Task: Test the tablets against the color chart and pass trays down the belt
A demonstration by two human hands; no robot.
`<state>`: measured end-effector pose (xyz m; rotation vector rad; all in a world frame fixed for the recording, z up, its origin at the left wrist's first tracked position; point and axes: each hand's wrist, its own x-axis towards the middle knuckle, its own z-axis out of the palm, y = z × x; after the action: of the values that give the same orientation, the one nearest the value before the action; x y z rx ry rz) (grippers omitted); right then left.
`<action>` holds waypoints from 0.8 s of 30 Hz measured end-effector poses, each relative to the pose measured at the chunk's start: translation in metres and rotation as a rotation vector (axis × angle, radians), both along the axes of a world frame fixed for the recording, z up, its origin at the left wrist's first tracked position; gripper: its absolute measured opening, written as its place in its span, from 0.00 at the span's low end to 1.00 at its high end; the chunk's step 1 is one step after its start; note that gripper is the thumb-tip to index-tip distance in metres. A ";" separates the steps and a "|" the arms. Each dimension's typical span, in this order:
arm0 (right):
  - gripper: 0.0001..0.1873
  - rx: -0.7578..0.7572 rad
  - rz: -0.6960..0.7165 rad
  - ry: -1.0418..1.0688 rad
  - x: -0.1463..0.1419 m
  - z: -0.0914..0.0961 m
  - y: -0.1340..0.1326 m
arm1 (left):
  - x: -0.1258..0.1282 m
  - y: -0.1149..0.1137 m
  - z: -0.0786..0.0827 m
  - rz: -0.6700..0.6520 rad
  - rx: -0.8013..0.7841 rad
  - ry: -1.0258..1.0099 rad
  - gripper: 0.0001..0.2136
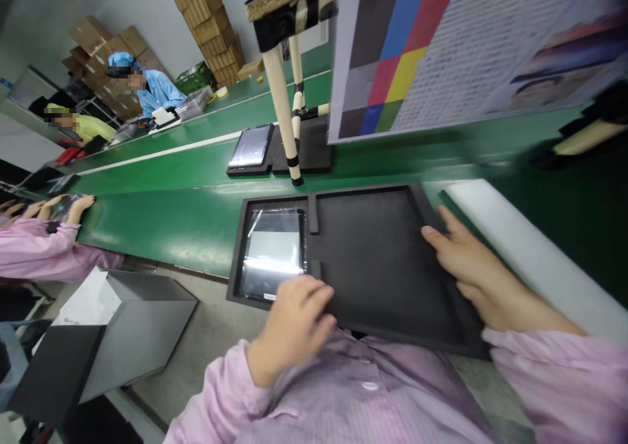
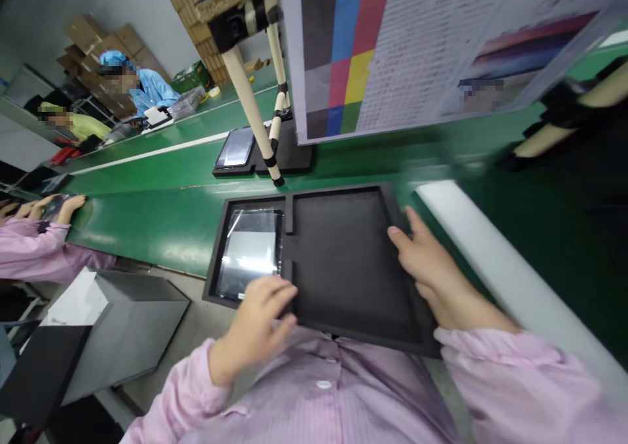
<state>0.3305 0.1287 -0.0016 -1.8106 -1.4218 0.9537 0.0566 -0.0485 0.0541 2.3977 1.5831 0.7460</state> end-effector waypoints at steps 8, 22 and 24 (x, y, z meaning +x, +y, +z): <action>0.39 -0.002 0.300 0.173 -0.158 0.002 -0.032 | -0.006 0.006 -0.047 0.291 -0.084 0.190 0.15; 0.22 0.738 0.500 -0.654 -0.061 -0.036 -0.043 | -0.122 0.191 0.036 0.785 -0.296 -0.959 0.06; 0.22 0.738 0.500 -0.678 -0.066 -0.029 -0.042 | -0.104 0.262 0.024 0.855 -0.368 -1.239 0.05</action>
<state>0.2644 0.0863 -0.0311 -1.2515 -2.3156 -0.0757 -0.0471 0.2139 0.0782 0.5459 1.7324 1.4556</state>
